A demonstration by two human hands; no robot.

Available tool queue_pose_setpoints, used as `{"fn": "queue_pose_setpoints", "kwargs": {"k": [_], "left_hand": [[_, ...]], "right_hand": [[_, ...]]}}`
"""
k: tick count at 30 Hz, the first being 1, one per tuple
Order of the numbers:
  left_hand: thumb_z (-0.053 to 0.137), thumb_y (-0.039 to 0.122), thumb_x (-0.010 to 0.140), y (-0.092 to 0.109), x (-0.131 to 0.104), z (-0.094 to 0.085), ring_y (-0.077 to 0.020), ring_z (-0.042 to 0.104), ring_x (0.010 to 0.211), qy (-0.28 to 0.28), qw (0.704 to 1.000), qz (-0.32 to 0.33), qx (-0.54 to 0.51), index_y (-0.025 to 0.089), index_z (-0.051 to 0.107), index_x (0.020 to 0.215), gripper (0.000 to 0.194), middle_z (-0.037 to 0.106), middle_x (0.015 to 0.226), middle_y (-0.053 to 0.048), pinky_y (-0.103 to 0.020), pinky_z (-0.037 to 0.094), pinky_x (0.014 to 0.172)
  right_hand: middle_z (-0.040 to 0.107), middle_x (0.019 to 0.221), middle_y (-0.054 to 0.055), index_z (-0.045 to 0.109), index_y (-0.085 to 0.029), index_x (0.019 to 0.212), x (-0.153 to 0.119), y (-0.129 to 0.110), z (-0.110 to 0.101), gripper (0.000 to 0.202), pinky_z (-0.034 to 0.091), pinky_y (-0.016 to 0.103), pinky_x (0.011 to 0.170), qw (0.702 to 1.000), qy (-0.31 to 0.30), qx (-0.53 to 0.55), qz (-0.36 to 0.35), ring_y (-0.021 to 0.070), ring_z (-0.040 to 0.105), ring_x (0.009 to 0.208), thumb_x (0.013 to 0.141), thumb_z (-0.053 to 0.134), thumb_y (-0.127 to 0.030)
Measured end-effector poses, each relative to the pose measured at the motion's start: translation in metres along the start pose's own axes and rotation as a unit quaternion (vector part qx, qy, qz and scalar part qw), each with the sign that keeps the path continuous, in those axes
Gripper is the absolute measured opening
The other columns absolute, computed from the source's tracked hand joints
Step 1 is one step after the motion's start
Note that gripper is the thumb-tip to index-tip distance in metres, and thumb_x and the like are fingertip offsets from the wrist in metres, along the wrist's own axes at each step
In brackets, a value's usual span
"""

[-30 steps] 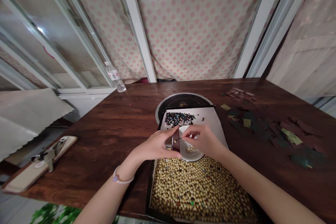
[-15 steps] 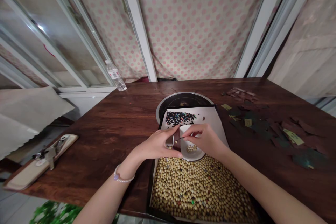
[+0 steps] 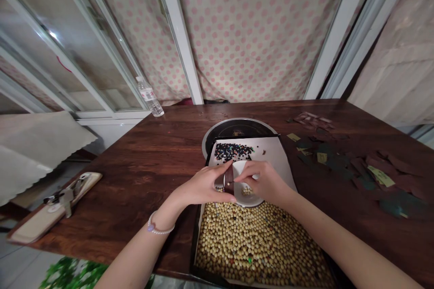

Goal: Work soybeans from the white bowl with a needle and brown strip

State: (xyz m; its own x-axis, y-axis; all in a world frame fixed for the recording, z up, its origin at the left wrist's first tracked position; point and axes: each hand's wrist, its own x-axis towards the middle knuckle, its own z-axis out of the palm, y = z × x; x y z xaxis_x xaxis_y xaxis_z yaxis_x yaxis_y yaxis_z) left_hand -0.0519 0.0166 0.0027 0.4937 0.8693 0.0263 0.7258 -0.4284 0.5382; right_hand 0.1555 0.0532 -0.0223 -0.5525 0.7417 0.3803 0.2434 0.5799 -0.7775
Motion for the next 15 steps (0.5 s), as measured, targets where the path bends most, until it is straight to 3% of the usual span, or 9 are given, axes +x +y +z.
{"fn": "queue_pose_setpoints", "kwargs": {"k": [15], "left_hand": [[0.067,0.064,0.064,0.0018,0.0005,-0.0016,-0.036,0.046,0.125,-0.007,1.0,-0.001,-0.001,0.017,0.029,0.144,0.1,0.049,0.137,-0.016,-0.047,0.037,0.102]], "right_hand": [[0.068,0.067,0.004,0.074,-0.019,0.072,-0.0002,-0.0041,-0.0012,0.019,0.048,0.026,0.055,0.999,-0.002,-0.03,-0.021,0.0153,0.062,0.062,0.077,0.057,-0.013]]}}
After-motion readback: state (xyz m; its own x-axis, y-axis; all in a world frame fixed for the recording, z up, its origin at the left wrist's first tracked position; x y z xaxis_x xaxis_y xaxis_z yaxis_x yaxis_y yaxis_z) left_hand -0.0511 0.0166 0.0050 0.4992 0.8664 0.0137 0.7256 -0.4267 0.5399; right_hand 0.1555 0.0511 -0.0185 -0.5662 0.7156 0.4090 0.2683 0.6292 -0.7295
